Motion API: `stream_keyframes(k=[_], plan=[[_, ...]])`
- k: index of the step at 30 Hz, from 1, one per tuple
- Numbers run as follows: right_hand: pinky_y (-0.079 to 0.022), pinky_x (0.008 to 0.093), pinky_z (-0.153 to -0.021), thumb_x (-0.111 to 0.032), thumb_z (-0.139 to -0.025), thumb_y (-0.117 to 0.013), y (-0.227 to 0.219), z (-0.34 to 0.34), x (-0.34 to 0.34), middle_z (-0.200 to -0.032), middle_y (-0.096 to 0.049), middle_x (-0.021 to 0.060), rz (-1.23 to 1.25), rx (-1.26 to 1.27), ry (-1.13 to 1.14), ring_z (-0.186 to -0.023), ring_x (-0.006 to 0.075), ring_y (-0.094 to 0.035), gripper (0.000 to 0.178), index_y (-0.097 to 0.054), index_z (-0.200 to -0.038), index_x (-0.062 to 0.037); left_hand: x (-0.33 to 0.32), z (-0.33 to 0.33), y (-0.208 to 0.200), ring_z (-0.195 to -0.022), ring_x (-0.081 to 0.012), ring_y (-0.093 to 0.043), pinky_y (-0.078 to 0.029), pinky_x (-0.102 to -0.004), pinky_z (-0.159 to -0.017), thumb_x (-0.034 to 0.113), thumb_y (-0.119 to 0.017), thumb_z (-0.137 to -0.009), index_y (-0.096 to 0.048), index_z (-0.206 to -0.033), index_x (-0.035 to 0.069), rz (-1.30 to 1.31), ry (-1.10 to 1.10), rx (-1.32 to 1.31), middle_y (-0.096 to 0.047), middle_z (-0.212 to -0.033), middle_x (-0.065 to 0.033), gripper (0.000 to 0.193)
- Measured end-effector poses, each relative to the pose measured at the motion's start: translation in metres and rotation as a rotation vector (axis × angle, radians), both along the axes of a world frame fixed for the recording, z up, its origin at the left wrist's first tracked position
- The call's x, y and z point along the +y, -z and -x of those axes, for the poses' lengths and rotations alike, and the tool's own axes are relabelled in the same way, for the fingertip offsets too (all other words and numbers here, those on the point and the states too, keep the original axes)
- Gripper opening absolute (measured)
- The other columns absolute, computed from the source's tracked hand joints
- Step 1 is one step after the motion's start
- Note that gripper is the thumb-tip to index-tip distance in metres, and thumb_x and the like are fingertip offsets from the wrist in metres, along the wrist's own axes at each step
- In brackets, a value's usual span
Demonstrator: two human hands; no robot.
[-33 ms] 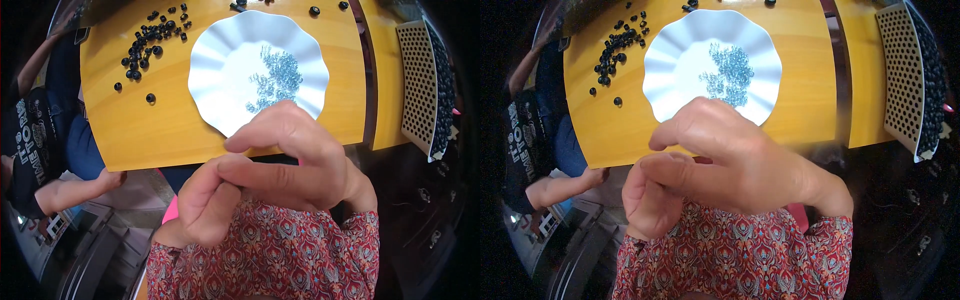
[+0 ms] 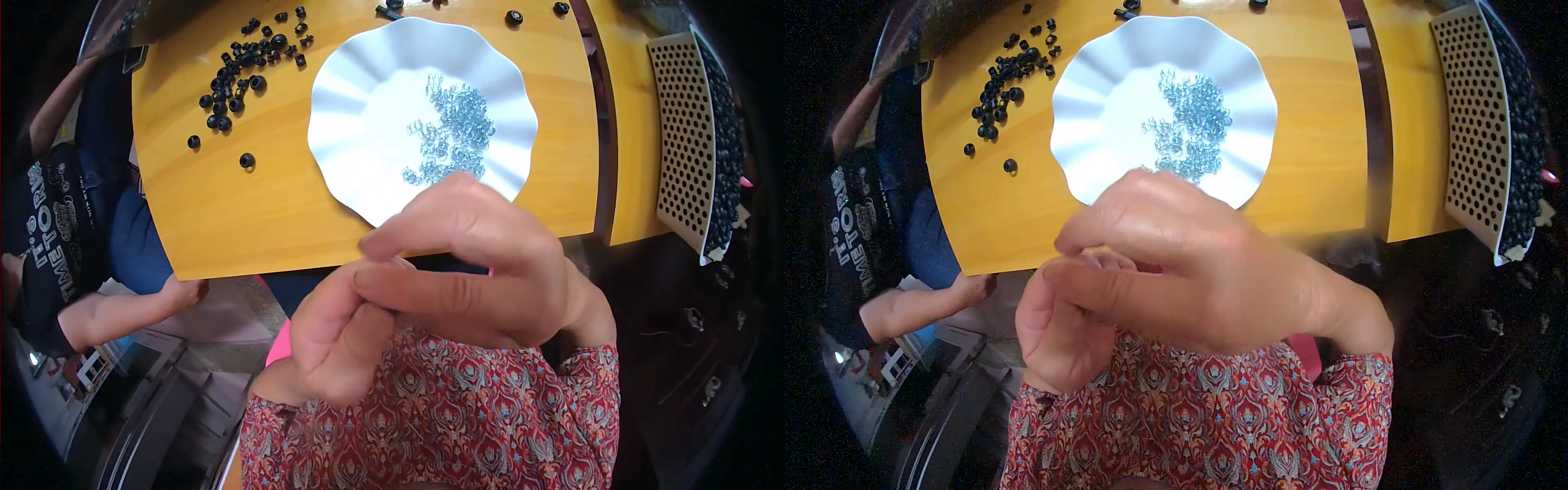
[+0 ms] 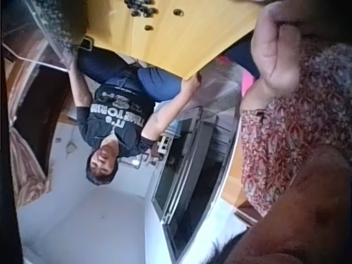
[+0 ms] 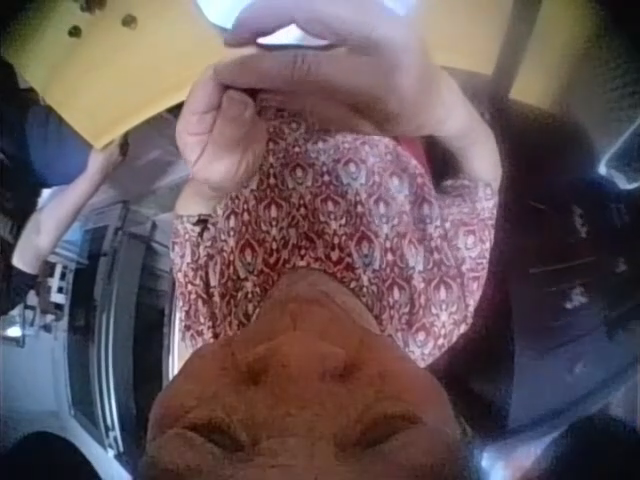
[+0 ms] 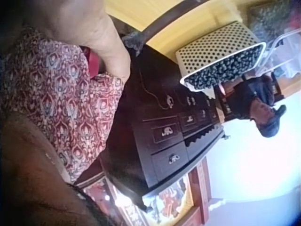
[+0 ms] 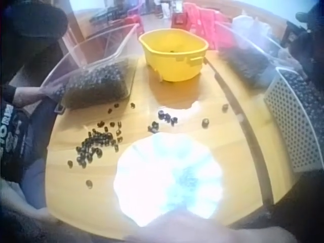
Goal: Assembling small silver beads into black plastic sockets.
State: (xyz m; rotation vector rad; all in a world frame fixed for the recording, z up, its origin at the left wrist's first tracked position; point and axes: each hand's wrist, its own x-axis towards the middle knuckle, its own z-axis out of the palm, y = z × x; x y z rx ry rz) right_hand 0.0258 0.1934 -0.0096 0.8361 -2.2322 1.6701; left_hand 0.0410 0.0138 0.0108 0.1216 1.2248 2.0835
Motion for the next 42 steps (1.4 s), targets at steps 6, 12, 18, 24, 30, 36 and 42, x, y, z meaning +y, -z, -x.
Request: stream_keyframes(k=[6, 12, 18, 24, 30, 36, 42], plan=[[-0.052, 0.0309, -0.063, 0.0, -0.071, -0.069, 0.007, -0.005, -0.004, -0.102, -0.063, 0.0211, 0.051, 0.115, -0.016, -0.079, 0.0252, -0.064, 0.028, -0.066, -0.099, 0.0061, -0.003, -0.005, -0.012, -0.103, -0.0147, -0.052, -0.039, -0.0306, -0.092, 0.031, -0.038, -0.1, -0.049, -0.116, -0.003, 0.18, -0.027, -0.024, -0.055, -0.112, -0.0084, 0.039], [-0.051, 0.0339, -0.067, 0.002, -0.072, -0.066, 0.005, -0.003, -0.005, -0.104, -0.063, 0.02, 0.015, -0.006, -0.048, -0.081, 0.0282, -0.064, 0.029, -0.064, -0.101, 0.0057, 0.009, 0.0, -0.011, -0.095, -0.0104, -0.052, -0.038, -0.0249, -0.085, 0.03, -0.042, -0.099, -0.05, -0.118, -0.002, 0.156, -0.184, -0.22, -0.057, -0.103, -0.0039, 0.038], [-0.05, 0.036, -0.07, -0.003, -0.065, -0.074, 0.019, -0.001, -0.011, -0.1, -0.064, 0.0172, 0.054, -0.136, 0.033, -0.081, 0.0302, -0.063, 0.041, -0.063, -0.104, 0.0038, 0.0, 0.004, 0.016, -0.088, -0.01, -0.052, -0.038, -0.0238, -0.076, 0.036, -0.041, -0.099, -0.044, -0.127, -0.002, -0.008, -0.157, -0.317, -0.058, -0.102, -0.0042, 0.047], [-0.05, 0.0348, -0.069, -0.003, -0.064, -0.074, 0.01, 0.001, -0.011, -0.099, -0.064, 0.0167, 0.125, -0.067, 0.005, -0.08, 0.0283, -0.064, 0.04, -0.064, -0.102, 0.0037, -0.007, -0.004, 0.017, -0.1, -0.0157, -0.053, -0.042, -0.0286, -0.081, 0.033, -0.05, -0.096, -0.042, -0.13, -0.003, -0.129, -0.181, -0.169, -0.052, -0.122, -0.0111, 0.049], [-0.05, 0.0335, -0.067, -0.003, -0.064, -0.074, 0.01, 0.001, -0.009, -0.098, -0.065, 0.0165, 0.12, -0.045, 0.025, -0.078, 0.0276, -0.064, 0.04, -0.064, -0.102, 0.0031, -0.003, -0.003, 0.017, -0.103, -0.0162, -0.053, -0.044, -0.0308, -0.083, 0.031, -0.055, -0.094, -0.04, -0.131, -0.003, -0.174, -0.169, -0.153, -0.052, -0.123, -0.0132, 0.053], [-0.051, 0.0339, -0.069, -0.002, -0.067, -0.072, 0.013, 0.005, -0.005, -0.096, -0.065, 0.0173, 0.168, -0.078, 0.018, -0.079, 0.0289, -0.065, 0.035, -0.065, -0.102, 0.0036, -0.003, 0.004, 0.019, -0.096, -0.0145, -0.054, -0.043, -0.0278, -0.081, 0.04, -0.053, -0.093, -0.039, -0.131, -0.005, -0.176, -0.129, -0.133, -0.056, -0.116, -0.0121, 0.06], [-0.05, 0.0348, -0.073, -0.002, -0.073, -0.069, 0.015, 0.007, -0.004, -0.098, -0.065, 0.0189, 0.156, -0.106, -0.004, -0.083, 0.0305, -0.065, 0.033, -0.064, -0.104, 0.0041, -0.001, 0.003, 0.025, -0.086, -0.013, -0.054, -0.043, -0.028, -0.073, 0.033, -0.05, -0.096, -0.049, -0.119, -0.004, -0.334, -0.221, -0.272, -0.06, -0.101, -0.0086, 0.044]])
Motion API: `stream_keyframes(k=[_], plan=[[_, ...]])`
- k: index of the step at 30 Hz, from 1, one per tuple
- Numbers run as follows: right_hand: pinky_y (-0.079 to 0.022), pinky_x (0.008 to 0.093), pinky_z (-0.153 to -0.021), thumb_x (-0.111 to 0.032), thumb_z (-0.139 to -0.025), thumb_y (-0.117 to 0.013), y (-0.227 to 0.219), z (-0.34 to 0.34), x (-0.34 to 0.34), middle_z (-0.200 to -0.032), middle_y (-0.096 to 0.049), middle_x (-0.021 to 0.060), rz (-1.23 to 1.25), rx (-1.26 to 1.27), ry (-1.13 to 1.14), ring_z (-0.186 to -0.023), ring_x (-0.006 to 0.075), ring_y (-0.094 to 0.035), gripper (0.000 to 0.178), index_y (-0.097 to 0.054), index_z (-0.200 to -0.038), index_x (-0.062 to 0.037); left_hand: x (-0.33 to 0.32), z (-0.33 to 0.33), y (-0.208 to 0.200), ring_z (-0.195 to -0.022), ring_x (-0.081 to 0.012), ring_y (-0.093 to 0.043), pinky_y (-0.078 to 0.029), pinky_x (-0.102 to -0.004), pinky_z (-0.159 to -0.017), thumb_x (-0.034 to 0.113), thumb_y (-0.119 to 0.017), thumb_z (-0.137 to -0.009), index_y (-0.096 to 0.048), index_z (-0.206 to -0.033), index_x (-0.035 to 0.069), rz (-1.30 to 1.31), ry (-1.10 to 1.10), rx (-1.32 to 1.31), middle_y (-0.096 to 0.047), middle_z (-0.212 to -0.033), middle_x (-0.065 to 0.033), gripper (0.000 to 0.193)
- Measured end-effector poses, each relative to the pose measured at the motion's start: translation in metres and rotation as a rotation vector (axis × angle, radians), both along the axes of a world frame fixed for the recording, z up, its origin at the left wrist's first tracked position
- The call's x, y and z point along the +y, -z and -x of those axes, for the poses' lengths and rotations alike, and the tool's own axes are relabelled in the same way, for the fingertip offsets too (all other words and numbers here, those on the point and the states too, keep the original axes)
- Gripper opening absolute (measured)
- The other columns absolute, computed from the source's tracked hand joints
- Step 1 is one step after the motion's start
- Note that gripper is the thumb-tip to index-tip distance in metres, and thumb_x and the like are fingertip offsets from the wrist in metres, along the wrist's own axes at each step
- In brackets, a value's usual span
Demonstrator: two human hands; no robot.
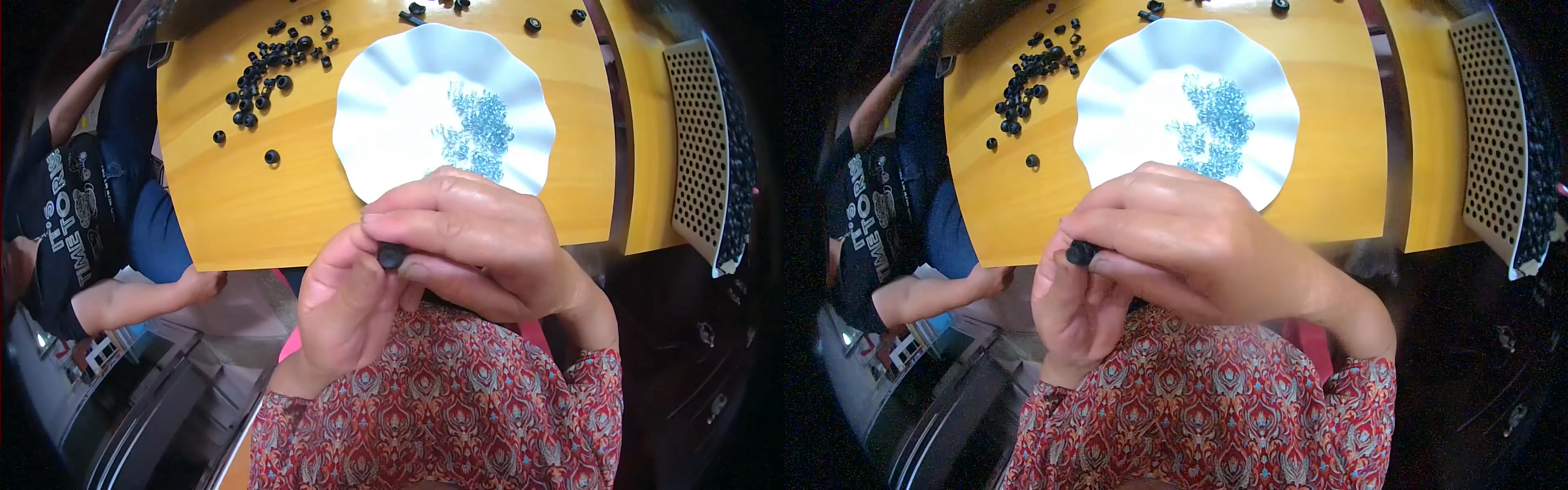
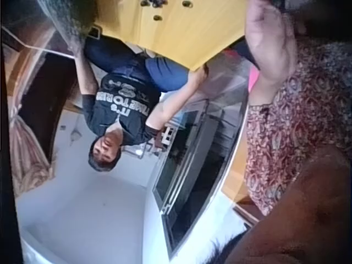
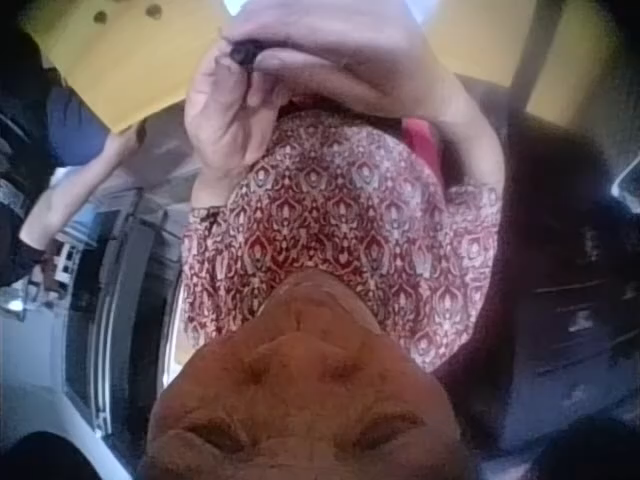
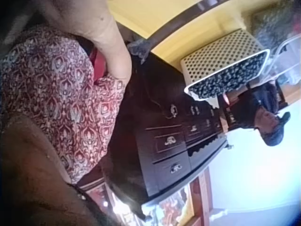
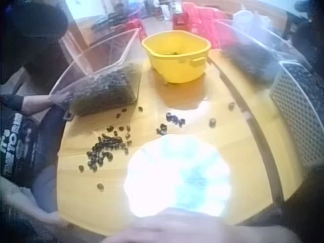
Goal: Assembling small silver beads into black plastic sockets.
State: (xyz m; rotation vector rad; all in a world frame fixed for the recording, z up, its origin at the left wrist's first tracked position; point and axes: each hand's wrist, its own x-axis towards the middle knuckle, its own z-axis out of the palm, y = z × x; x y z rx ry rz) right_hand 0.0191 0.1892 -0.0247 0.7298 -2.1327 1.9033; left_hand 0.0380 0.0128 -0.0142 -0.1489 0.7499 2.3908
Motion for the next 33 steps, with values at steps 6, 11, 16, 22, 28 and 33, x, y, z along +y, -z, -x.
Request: stream_keyframes(k=[6, 11, 16, 22, 28, 33], plan=[[-0.049, 0.034, -0.076, -0.002, -0.075, -0.068, -0.013, -0.005, 0.006, -0.103, -0.064, 0.0177, -0.103, -0.072, 0.016, -0.086, 0.0294, -0.063, 0.033, -0.065, -0.108, 0.001, -0.004, 0.0, -0.006, -0.084, -0.0106, -0.056, -0.045, -0.0219, -0.075, 0.004, -0.061, -0.089, -0.053, -0.111, -0.003, 0.379, -0.139, 0.266, -0.06, -0.096, -0.0077, 0.024], [-0.048, 0.0315, -0.068, -0.005, -0.075, -0.072, -0.011, -0.007, 0.009, -0.096, -0.065, 0.0141, -0.055, -0.095, -0.011, -0.08, 0.0243, -0.062, 0.03, -0.066, -0.104, 0.0002, -0.008, 0.003, -0.003, -0.085, -0.0096, -0.055, -0.044, -0.0207, -0.077, -0.002, -0.064, -0.084, -0.055, -0.108, -0.003, 0.452, -0.152, 0.411, -0.059, -0.096, -0.007, 0.026], [-0.045, 0.0296, -0.064, -0.004, -0.075, -0.074, -0.01, -0.008, 0.005, -0.091, -0.065, 0.0119, 0.024, -0.086, 0.004, -0.076, 0.0213, -0.061, 0.025, -0.066, -0.099, -0.0002, -0.01, 0.003, 0.001, -0.082, -0.0095, -0.052, -0.041, -0.0209, -0.075, -0.002, -0.065, -0.084, -0.055, -0.109, -0.003, 0.485, -0.158, 0.498, -0.058, -0.097, -0.0072, 0.027], [-0.045, 0.029, -0.063, -0.004, -0.074, -0.074, -0.008, -0.008, 0.001, -0.089, -0.064, 0.0113, 0.024, -0.079, 0.035, -0.075, 0.0205, -0.061, 0.024, -0.066, -0.096, -0.0003, -0.007, 0.004, 0.0, -0.082, -0.011, -0.051, -0.041, -0.0219, -0.074, -0.003, -0.065, -0.083, -0.054, -0.109, -0.003, 0.516, -0.155, 0.585, -0.058, -0.099, -0.0087, 0.028], [-0.045, 0.0286, -0.061, -0.003, -0.073, -0.074, -0.004, -0.008, 0.002, -0.085, -0.064, 0.0107, 0.019, -0.03, 0.066, -0.072, 0.0204, -0.061, 0.023, -0.065, -0.094, 0.0008, -0.005, 0.002, 0.0, -0.083, -0.0115, -0.051, -0.041, -0.0223, -0.074, -0.003, -0.063, -0.084, -0.053, -0.111, -0.004, 0.527, -0.143, 0.597, -0.058, -0.102, -0.0104, 0.028], [-0.046, 0.0293, -0.06, -0.001, -0.073, -0.074, -0.003, -0.008, 0.002, -0.082, -0.064, 0.0106, 0.06, -0.024, 0.067, -0.069, 0.0207, -0.061, 0.022, -0.065, -0.093, 0.0018, -0.007, 0.0, 0.0, -0.083, -0.0114, -0.051, -0.041, -0.0223, -0.074, -0.003, -0.062, -0.085, -0.052, -0.112, -0.004, 0.569, -0.112, 0.613, -0.057, -0.103, -0.0106, 0.029]])
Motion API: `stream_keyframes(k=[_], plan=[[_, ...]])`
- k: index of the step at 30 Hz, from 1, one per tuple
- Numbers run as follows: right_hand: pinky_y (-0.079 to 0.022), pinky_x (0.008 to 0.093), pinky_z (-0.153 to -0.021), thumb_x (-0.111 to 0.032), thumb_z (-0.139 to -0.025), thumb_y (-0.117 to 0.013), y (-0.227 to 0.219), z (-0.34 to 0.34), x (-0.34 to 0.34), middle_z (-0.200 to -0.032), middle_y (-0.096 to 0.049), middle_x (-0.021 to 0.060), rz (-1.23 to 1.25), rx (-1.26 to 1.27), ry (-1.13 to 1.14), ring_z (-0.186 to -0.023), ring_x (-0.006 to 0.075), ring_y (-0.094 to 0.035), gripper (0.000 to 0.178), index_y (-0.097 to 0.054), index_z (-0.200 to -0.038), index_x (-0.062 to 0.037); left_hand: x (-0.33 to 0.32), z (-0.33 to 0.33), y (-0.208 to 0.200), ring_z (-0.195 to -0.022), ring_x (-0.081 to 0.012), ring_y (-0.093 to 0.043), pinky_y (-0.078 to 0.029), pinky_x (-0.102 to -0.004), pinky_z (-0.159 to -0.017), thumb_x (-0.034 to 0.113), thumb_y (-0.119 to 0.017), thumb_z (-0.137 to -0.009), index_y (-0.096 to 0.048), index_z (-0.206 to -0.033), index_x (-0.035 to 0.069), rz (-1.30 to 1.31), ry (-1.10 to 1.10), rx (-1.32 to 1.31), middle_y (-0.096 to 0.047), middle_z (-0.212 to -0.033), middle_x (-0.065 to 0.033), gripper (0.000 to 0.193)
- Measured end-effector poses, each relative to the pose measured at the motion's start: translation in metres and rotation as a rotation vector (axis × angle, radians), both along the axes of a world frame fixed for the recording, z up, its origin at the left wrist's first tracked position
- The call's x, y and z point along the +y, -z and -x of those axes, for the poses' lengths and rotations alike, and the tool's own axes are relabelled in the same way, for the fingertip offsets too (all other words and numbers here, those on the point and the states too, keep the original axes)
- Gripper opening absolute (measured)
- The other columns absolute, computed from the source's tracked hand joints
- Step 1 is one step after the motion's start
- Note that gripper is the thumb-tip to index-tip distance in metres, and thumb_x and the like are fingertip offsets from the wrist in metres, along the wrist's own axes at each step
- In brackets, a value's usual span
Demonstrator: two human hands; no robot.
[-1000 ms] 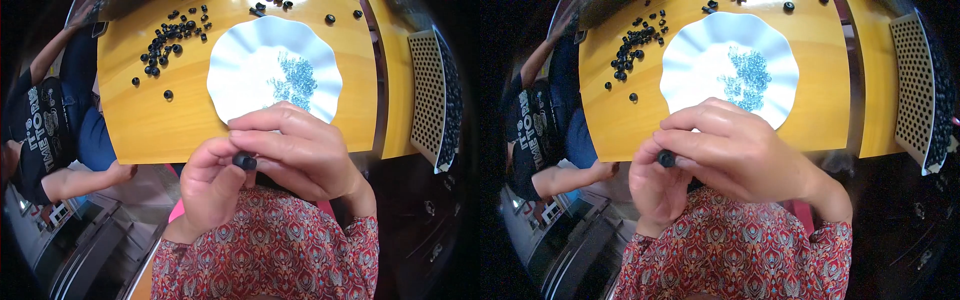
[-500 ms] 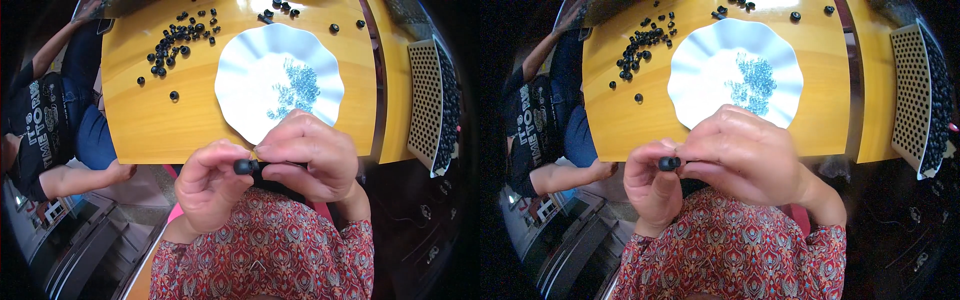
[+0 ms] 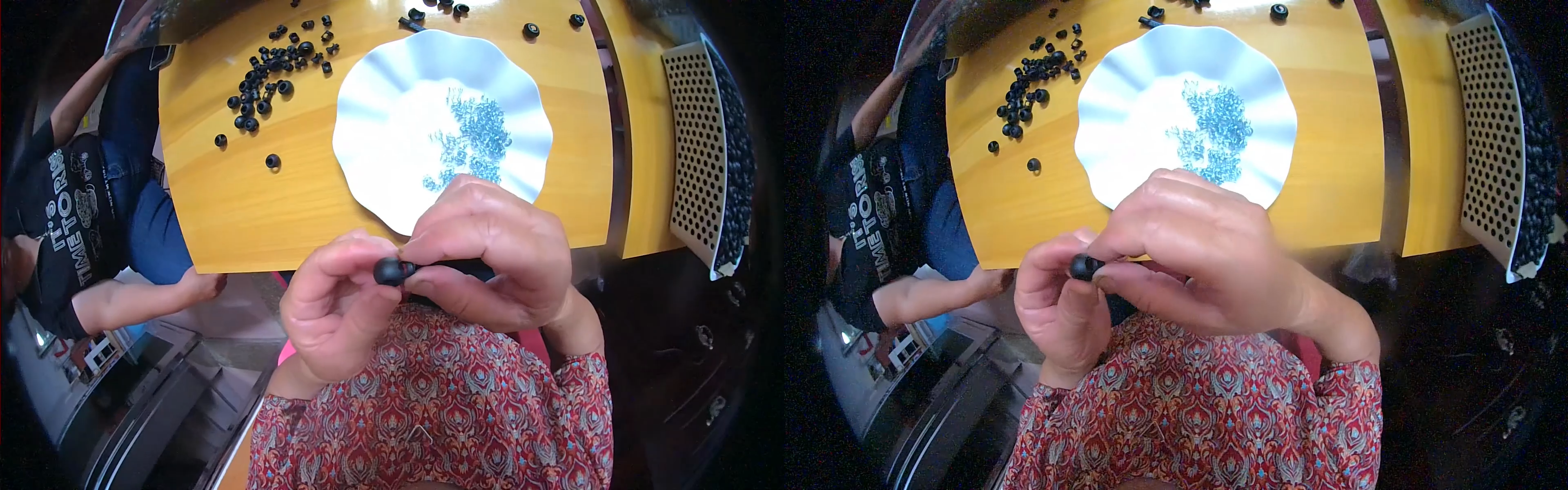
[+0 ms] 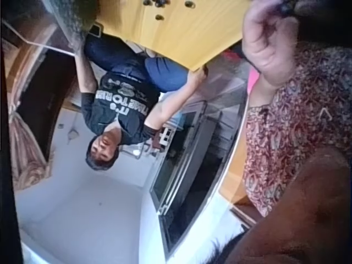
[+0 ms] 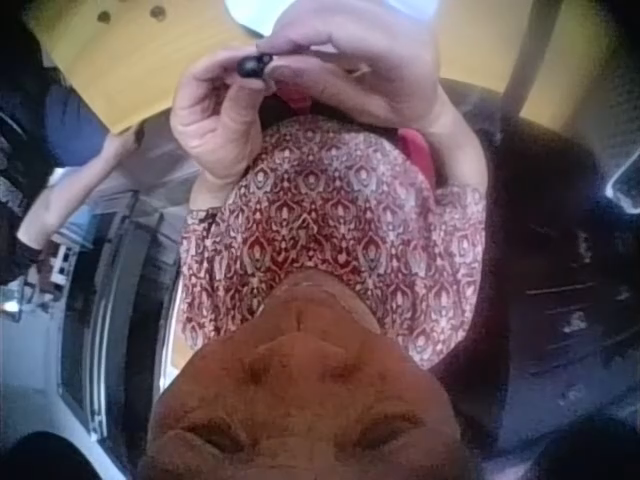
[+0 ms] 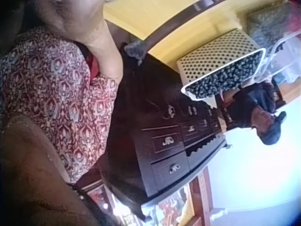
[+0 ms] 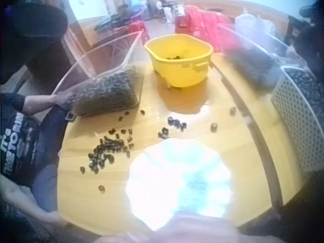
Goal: Assembling small silver beads into black plastic sockets.
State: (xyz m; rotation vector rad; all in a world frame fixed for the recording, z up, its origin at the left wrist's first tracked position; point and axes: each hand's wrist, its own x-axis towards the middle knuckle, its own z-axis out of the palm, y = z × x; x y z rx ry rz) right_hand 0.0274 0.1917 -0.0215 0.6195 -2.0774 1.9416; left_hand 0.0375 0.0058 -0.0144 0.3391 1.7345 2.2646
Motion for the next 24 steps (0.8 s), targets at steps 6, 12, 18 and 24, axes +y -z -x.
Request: stream_keyframes(k=[6, 12, 18, 24], plan=[[-0.047, 0.0281, -0.063, 0.003, -0.075, -0.07, 0.0005, -0.0037, 0.0005, -0.083, -0.064, 0.0116, 0.19, -0.265, -0.073, -0.073, 0.0191, -0.061, 0.017, -0.063, -0.091, 0.0033, 0.0059, 0.0013, -0.0038, -0.082, -0.0111, -0.051, -0.04, -0.0216, -0.073, -0.002, -0.063, -0.085, -0.051, -0.117, -0.005, 0.057, -0.021, 0.05, -0.057, -0.101, -0.0095, 0.035], [-0.048, 0.0271, -0.067, 0.005, -0.076, -0.069, 0.0035, -0.0062, -0.0026, -0.085, -0.064, 0.0115, 0.22, -0.343, -0.087, -0.077, 0.0173, -0.061, 0.015, -0.062, -0.09, 0.0039, 0.0026, 0.0078, 0.0019, -0.08, -0.0126, -0.052, -0.04, -0.0224, -0.071, -0.002, -0.066, -0.082, -0.055, -0.117, -0.006, 0.127, -0.003, 0.184, -0.058, -0.098, -0.01, 0.036], [-0.048, 0.0274, -0.066, 0.005, -0.076, -0.069, 0.0085, -0.0059, -0.0048, -0.085, -0.064, 0.0121, 0.2, -0.283, -0.069, -0.076, 0.0177, -0.062, 0.016, -0.062, -0.09, 0.0041, 0.0031, 0.0082, 0.0036, -0.08, -0.0134, -0.053, -0.041, -0.0227, -0.071, -0.001, -0.067, -0.082, -0.056, -0.115, -0.006, 0.102, -0.011, 0.178, -0.059, -0.097, -0.0106, 0.035], [-0.048, 0.0277, -0.065, 0.005, -0.075, -0.069, 0.0088, -0.0059, -0.0042, -0.083, -0.064, 0.0118, 0.182, -0.251, -0.046, -0.074, 0.0181, -0.062, 0.017, -0.062, -0.09, 0.0042, -0.0011, 0.0101, 0.0041, -0.078, -0.0129, -0.053, -0.042, -0.0228, -0.068, 0.005, -0.068, -0.083, -0.057, -0.114, -0.005, 0.179, 0.005, 0.231, -0.058, -0.097, -0.0105, 0.034]])
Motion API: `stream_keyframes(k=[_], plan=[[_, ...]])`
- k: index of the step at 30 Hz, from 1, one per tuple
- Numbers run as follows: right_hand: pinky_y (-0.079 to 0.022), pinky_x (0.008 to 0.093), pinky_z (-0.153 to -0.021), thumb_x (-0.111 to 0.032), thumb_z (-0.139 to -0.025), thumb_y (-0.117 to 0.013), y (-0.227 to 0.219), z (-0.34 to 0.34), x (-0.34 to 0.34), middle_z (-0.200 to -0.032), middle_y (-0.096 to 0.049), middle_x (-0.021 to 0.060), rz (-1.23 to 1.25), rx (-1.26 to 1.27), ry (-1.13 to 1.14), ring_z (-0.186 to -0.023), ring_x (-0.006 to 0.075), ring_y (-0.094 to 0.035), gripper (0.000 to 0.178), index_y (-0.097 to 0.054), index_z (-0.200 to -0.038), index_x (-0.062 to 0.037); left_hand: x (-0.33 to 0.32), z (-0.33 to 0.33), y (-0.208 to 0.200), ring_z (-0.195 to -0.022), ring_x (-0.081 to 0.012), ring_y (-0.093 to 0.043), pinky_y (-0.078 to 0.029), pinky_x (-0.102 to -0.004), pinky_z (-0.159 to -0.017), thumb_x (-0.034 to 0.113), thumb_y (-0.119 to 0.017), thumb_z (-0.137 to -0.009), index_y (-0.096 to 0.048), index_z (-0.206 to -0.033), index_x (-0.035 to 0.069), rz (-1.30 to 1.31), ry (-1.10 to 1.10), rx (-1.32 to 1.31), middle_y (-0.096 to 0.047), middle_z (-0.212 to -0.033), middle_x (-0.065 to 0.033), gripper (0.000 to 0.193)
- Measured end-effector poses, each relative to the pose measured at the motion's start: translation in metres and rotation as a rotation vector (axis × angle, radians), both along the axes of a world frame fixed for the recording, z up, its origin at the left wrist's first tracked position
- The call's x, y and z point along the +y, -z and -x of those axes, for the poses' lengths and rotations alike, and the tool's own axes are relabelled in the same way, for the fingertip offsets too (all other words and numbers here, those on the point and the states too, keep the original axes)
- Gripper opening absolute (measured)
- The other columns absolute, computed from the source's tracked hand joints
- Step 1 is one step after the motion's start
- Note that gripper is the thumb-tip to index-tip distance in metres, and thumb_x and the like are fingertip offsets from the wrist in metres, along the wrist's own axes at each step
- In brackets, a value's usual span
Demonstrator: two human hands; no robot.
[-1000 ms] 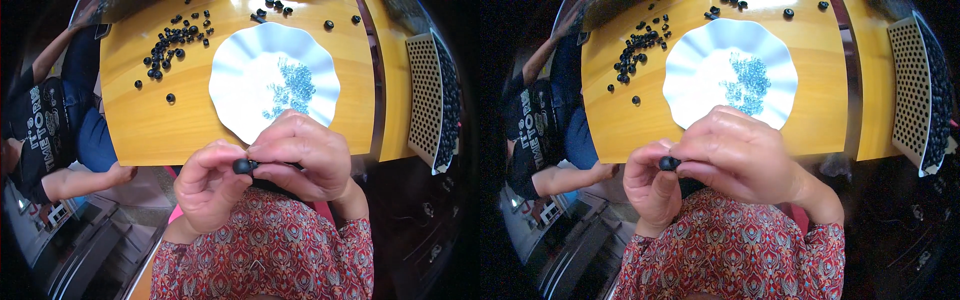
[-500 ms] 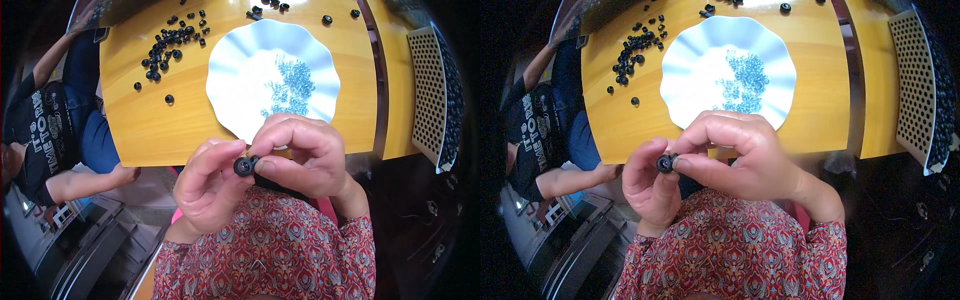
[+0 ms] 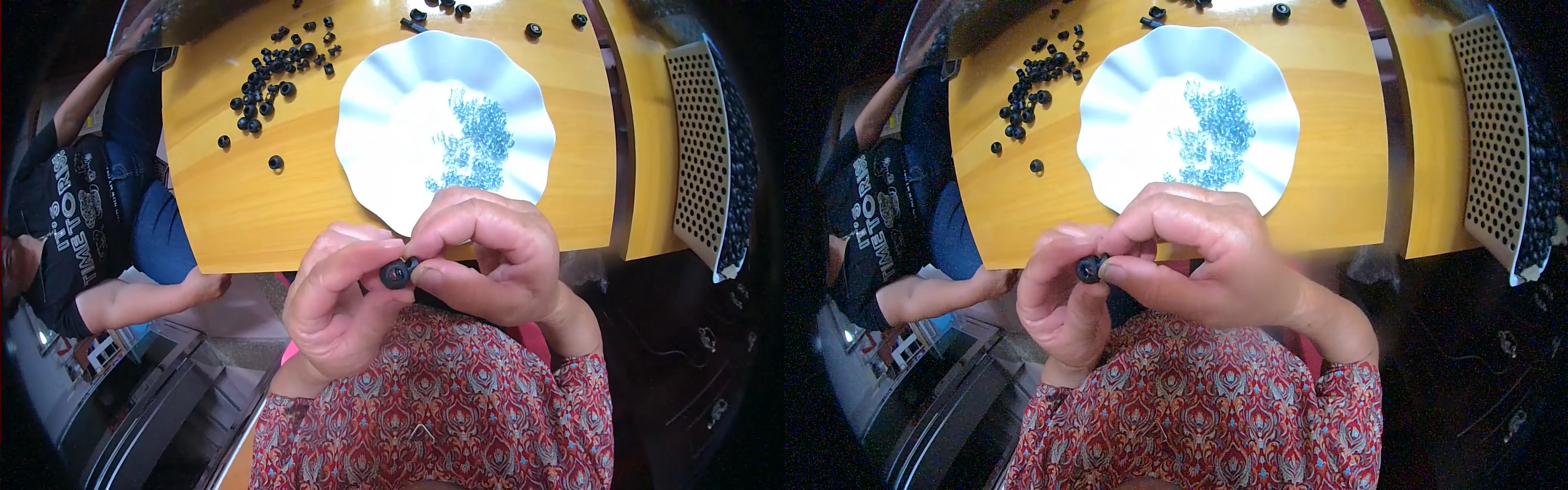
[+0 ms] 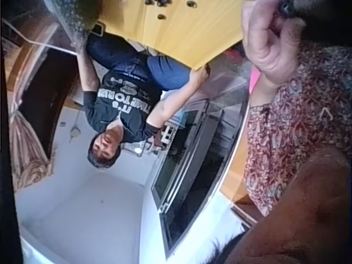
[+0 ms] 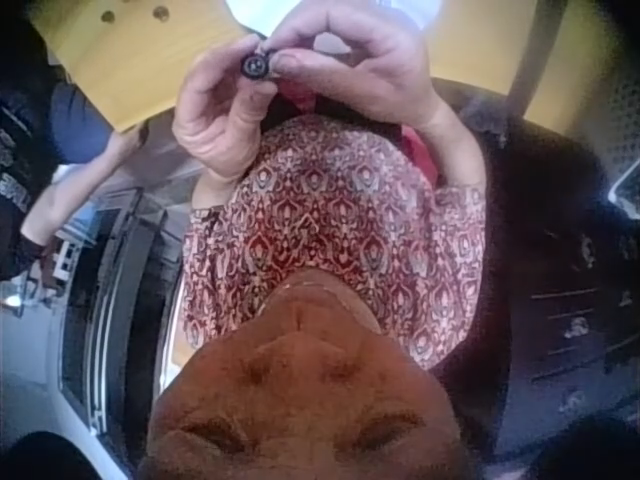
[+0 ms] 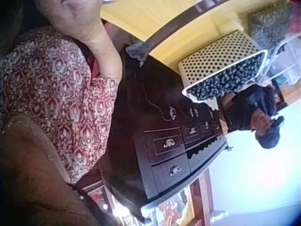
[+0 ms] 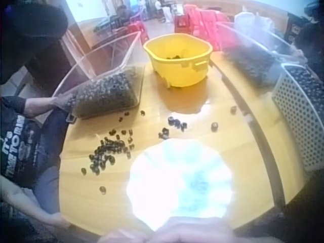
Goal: Assembling small silver beads into black plastic sockets.
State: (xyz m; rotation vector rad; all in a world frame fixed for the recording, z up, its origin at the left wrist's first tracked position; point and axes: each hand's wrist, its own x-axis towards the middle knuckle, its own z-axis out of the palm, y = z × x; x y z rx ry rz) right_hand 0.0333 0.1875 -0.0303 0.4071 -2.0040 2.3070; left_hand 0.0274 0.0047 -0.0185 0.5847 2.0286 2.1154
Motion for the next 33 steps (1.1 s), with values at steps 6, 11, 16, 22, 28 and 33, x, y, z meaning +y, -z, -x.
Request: stream_keyframes(k=[6, 11, 16, 22, 28, 33], plan=[[-0.048, 0.0275, -0.063, 0.005, -0.073, -0.071, -0.003, 0.001, -0.004, -0.081, -0.064, 0.0122, -0.022, 0.015, 0.041, -0.072, 0.0185, -0.062, 0.019, -0.061, -0.089, 0.0044, 0.007, 0.0, -0.002, -0.077, -0.0128, -0.055, -0.046, -0.0238, -0.069, 0.015, -0.063, -0.089, -0.058, -0.11, -0.004, -0.064, -0.019, -0.145, -0.056, -0.098, -0.0114, 0.029], [-0.049, 0.0268, -0.061, 0.005, -0.072, -0.072, 0.001, 0.005, -0.006, -0.079, -0.064, 0.0128, -0.07, 0.145, 0.097, -0.072, 0.0195, -0.062, 0.022, -0.061, -0.091, 0.0053, 0.014, -0.001, -0.006, -0.082, -0.0137, -0.056, -0.048, -0.0261, -0.07, 0.018, -0.062, -0.09, -0.058, -0.109, -0.005, -0.215, -0.111, -0.321, -0.057, -0.096, -0.0095, 0.03], [-0.049, 0.0277, -0.061, 0.005, -0.072, -0.072, 0.002, 0.005, -0.007, -0.08, -0.064, 0.0133, -0.079, 0.196, 0.124, -0.072, 0.02, -0.062, 0.022, -0.062, -0.092, 0.0058, 0.01, -0.004, -0.01, -0.086, -0.0136, -0.057, -0.047, -0.028, -0.078, 0.017, -0.064, -0.088, -0.057, -0.112, -0.006, -0.436, -0.089, -0.673, -0.059, -0.097, -0.009, 0.034], [-0.048, 0.0286, -0.06, 0.007, -0.07, -0.07, 0.002, 0.004, -0.005, -0.081, -0.063, 0.0128, -0.125, 0.217, 0.132, -0.07, 0.0204, -0.06, 0.024, -0.063, -0.093, 0.0043, 0.003, -0.003, -0.009, -0.103, -0.0216, -0.058, -0.044, -0.0357, -0.094, 0.012, -0.063, -0.087, -0.052, -0.119, -0.005, -0.522, -0.026, -0.891, -0.06, -0.111, -0.0153, 0.038], [-0.047, 0.0289, -0.059, 0.011, -0.068, -0.068, 0.001, 0.005, -0.003, -0.082, -0.063, 0.0111, -0.208, 0.228, 0.14, -0.069, 0.021, -0.06, 0.028, -0.064, -0.094, 0.0015, 0.006, 0.001, -0.012, -0.101, -0.0202, -0.059, -0.046, -0.0323, -0.091, 0.0, -0.059, -0.084, -0.051, -0.119, -0.005, -0.521, -0.027, -0.859, -0.06, -0.11, -0.0151, 0.036], [-0.047, 0.0287, -0.059, 0.011, -0.066, -0.068, 0.002, 0.005, -0.003, -0.082, -0.063, 0.0099, -0.224, 0.221, 0.137, -0.069, 0.021, -0.06, 0.03, -0.064, -0.094, 0.0004, 0.007, 0.002, -0.009, -0.095, -0.0153, -0.06, -0.05, -0.0255, -0.082, -0.009, -0.057, -0.082, -0.053, -0.114, -0.005, -0.48, -0.044, -0.783, -0.061, -0.104, -0.0118, 0.033]])
